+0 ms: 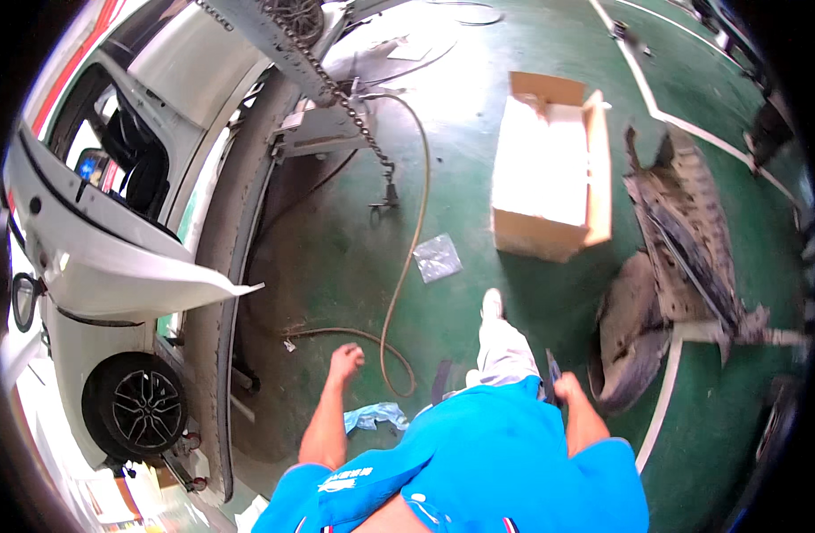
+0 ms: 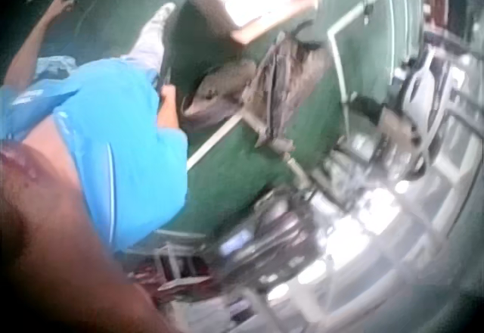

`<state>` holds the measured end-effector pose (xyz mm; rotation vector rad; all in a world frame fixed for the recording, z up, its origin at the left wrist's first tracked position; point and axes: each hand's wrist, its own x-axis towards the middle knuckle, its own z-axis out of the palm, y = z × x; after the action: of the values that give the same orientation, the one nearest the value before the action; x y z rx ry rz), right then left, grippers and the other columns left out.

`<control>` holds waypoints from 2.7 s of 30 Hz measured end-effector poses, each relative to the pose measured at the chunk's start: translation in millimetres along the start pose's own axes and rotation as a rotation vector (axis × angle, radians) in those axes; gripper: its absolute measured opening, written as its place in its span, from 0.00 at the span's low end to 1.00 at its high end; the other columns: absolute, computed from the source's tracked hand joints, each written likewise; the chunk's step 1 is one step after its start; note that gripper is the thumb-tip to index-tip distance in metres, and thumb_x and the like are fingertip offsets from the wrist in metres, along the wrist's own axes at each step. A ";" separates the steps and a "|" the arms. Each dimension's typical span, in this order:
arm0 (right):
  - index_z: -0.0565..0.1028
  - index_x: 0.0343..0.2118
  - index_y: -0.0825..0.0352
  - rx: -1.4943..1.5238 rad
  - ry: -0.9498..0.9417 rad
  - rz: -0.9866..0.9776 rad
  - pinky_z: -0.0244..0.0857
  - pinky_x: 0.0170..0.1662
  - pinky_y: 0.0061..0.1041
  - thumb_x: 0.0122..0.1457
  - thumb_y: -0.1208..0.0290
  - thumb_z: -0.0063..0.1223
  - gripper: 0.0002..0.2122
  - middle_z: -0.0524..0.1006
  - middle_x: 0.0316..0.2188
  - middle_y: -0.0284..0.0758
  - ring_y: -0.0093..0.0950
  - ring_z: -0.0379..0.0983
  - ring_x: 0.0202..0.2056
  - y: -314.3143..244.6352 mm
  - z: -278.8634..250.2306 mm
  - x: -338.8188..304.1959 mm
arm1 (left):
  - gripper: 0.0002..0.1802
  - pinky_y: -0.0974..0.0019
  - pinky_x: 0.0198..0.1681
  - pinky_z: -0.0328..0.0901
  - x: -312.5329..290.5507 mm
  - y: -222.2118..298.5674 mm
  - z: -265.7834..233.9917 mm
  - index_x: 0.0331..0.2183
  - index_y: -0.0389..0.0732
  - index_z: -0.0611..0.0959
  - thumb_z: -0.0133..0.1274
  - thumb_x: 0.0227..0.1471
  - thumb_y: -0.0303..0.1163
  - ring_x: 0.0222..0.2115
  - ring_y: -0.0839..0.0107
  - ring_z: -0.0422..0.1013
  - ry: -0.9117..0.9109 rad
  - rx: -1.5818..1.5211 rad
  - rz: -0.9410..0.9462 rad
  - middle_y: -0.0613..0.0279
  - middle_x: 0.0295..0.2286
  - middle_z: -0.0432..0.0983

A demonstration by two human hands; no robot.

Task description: The person uses a wrench to tighten a valve on a gas cylinder, then walks through a workshop to a second cylinder. They use pliers to adjust the regulator and hoses on the second cylinder, checking the gauges before walking back to the first cylinder.

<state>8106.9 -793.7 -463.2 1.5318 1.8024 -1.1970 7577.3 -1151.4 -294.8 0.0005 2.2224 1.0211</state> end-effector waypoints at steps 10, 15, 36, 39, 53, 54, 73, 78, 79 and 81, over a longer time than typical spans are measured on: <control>0.81 0.28 0.70 -0.250 -0.477 0.005 0.70 0.29 0.38 0.50 0.69 0.58 0.09 0.81 0.30 0.49 0.42 0.80 0.32 -267.6 -181.0 140.0 | 0.21 0.55 0.39 0.72 200.9 105.2 26.9 0.37 0.36 0.85 0.57 0.47 0.43 0.33 0.55 0.78 -0.091 0.577 0.257 0.48 0.35 0.81; 0.78 0.28 0.70 -0.236 -0.585 0.092 0.67 0.21 0.32 0.49 0.74 0.58 0.05 0.80 0.24 0.43 0.39 0.79 0.24 -420.2 -362.1 226.8 | 0.20 0.61 0.38 0.72 252.2 208.9 67.0 0.38 0.39 0.87 0.60 0.46 0.43 0.30 0.61 0.79 -0.133 0.173 -0.292 0.54 0.30 0.82; 0.70 0.34 0.73 0.176 -0.138 0.001 0.64 0.16 0.30 0.46 0.80 0.51 0.10 0.77 0.20 0.42 0.34 0.76 0.17 -753.8 -712.9 586.5 | 0.27 0.50 0.46 0.70 773.1 890.8 302.6 0.46 0.40 0.81 0.55 0.45 0.46 0.43 0.52 0.76 -0.519 0.547 0.490 0.47 0.42 0.79; 0.70 0.34 0.73 0.120 -0.249 0.165 0.63 0.15 0.30 0.46 0.80 0.52 0.10 0.77 0.20 0.42 0.33 0.76 0.17 -720.1 -760.8 588.5 | 0.25 0.50 0.44 0.70 828.9 923.3 346.5 0.44 0.39 0.82 0.53 0.48 0.45 0.42 0.51 0.76 -0.476 0.585 0.341 0.46 0.40 0.79; 0.70 0.31 0.69 0.521 0.138 0.216 0.65 0.17 0.33 0.49 0.83 0.51 0.06 0.75 0.18 0.39 0.31 0.73 0.16 -880.9 -1130.6 779.4 | 0.22 0.64 0.37 0.74 1003.9 1131.7 458.3 0.44 0.29 0.82 0.57 0.50 0.34 0.34 0.66 0.78 -0.440 0.151 -0.268 0.51 0.37 0.81; 0.70 0.30 0.69 0.492 0.170 0.212 0.66 0.17 0.33 0.49 0.84 0.50 0.06 0.75 0.18 0.39 0.31 0.73 0.16 -892.4 -1153.9 806.3 | 0.23 0.64 0.37 0.74 1022.7 1160.2 477.7 0.45 0.29 0.81 0.57 0.50 0.35 0.34 0.66 0.78 -0.479 0.203 -0.268 0.51 0.37 0.81; 0.78 0.31 0.74 0.415 -0.006 0.256 0.64 0.21 0.42 0.47 0.75 0.61 0.09 0.79 0.24 0.43 0.36 0.77 0.24 -1103.7 -1463.6 1156.7 | 0.26 0.65 0.39 0.72 1540.1 1750.1 705.5 0.50 0.28 0.77 0.53 0.53 0.36 0.34 0.64 0.78 -0.340 0.172 0.274 0.50 0.34 0.81; 0.79 0.28 0.76 0.213 0.018 0.257 0.66 0.23 0.45 0.44 0.75 0.64 0.10 0.79 0.23 0.44 0.37 0.77 0.24 -1217.3 -1608.4 1312.4 | 0.15 0.65 0.27 0.70 1584.3 1745.2 722.6 0.39 0.34 0.84 0.54 0.53 0.33 0.24 0.69 0.75 -0.408 0.227 -0.132 0.55 0.32 0.81; 0.80 0.27 0.77 0.200 0.053 0.261 0.67 0.24 0.45 0.43 0.75 0.65 0.10 0.79 0.23 0.44 0.37 0.77 0.25 -1251.7 -1642.5 1346.4 | 0.14 0.66 0.24 0.67 1572.3 1748.1 725.3 0.40 0.38 0.84 0.55 0.53 0.33 0.23 0.71 0.74 -0.390 0.193 -0.227 0.61 0.29 0.80; 0.79 0.22 0.77 0.239 0.069 0.206 0.67 0.19 0.41 0.45 0.78 0.63 0.07 0.79 0.20 0.46 0.38 0.77 0.18 -1303.1 -1712.5 1435.4 | 0.13 0.70 0.21 0.63 1574.2 1786.4 733.2 0.40 0.36 0.83 0.53 0.55 0.31 0.21 0.73 0.72 -0.366 -0.209 -0.283 0.63 0.25 0.78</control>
<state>6794.3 1433.6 -376.4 1.8627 1.5404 -1.3086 6318.9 998.0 -350.4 -0.1985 1.7233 0.9993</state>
